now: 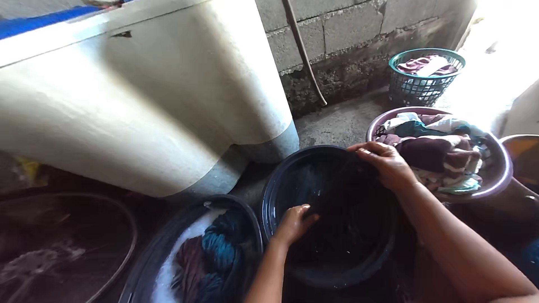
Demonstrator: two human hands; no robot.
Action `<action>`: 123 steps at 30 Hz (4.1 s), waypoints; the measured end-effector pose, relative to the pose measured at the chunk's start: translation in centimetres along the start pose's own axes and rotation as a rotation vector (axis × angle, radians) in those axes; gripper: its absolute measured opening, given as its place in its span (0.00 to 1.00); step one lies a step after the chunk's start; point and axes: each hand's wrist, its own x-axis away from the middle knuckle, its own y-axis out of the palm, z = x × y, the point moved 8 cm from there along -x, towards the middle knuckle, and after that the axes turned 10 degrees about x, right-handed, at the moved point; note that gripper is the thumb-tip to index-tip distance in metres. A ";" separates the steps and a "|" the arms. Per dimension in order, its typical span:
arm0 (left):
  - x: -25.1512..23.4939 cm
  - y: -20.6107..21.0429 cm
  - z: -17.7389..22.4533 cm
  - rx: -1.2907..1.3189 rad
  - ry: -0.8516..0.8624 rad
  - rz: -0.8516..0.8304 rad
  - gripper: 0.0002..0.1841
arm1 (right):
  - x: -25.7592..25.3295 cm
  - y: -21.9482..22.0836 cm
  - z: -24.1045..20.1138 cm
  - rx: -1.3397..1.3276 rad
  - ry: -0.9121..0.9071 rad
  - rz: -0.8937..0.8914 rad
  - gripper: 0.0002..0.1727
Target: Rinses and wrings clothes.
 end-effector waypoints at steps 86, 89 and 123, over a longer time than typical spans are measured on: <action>3.9 -9.3 5.7 0.761 0.613 0.530 0.05 | 2.0 3.6 1.8 0.337 0.004 -0.093 0.06; 4.7 -10.8 5.5 0.917 0.638 0.734 0.07 | 1.6 3.0 -1.1 0.086 -0.084 0.024 0.03; 1.2 2.5 5.6 1.014 0.034 0.412 0.36 | 5.6 11.7 8.5 -0.121 0.175 -0.697 0.67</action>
